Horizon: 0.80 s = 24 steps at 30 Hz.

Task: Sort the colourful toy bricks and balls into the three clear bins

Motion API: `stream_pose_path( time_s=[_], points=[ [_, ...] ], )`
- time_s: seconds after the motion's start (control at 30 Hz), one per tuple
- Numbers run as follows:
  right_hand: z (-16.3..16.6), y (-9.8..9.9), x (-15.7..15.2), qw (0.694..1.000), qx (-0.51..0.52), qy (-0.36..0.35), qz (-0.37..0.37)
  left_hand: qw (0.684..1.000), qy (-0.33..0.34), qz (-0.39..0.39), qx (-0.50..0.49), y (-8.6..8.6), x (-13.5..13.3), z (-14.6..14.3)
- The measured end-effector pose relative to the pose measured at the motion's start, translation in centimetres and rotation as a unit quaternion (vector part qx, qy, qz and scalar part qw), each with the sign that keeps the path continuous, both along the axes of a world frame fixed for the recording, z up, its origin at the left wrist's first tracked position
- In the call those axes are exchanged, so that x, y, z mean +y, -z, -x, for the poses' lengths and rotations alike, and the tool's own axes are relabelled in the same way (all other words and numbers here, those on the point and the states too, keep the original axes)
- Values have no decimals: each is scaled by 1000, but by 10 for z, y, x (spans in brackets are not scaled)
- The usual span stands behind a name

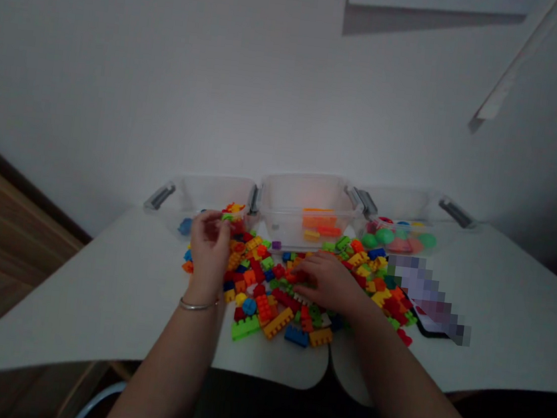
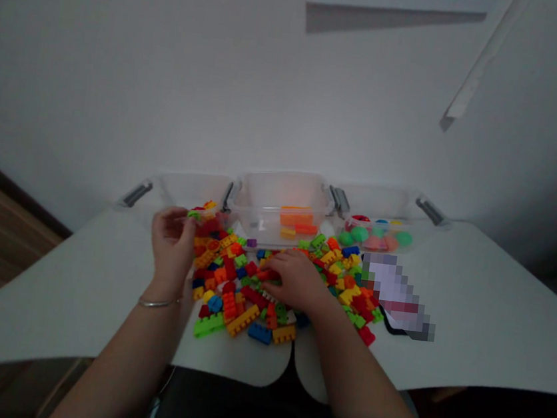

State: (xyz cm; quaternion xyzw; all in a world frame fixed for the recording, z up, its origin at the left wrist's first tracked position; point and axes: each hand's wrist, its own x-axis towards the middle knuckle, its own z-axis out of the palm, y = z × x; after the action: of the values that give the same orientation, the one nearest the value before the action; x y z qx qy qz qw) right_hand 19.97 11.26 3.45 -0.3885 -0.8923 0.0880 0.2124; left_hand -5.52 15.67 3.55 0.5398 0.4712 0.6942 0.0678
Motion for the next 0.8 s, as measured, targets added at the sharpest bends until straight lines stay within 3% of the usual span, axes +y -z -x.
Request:
stream_pose_path(
  time_s=[0.13,0.3,0.47,0.8],
  points=[
    [2,3,1,1000,0,-12,-14,999,-45,12,-11,-21,3,15],
    [4,7,0,999,-6,-19,-35,977,-168,40,124,-37,10,30],
    [3,8,1,999,8,-18,-34,926,-231,130,268,-34,19,36],
    [3,4,0,999,10,-21,-25,880,-245,184,363,-21,18,35]
  ],
)
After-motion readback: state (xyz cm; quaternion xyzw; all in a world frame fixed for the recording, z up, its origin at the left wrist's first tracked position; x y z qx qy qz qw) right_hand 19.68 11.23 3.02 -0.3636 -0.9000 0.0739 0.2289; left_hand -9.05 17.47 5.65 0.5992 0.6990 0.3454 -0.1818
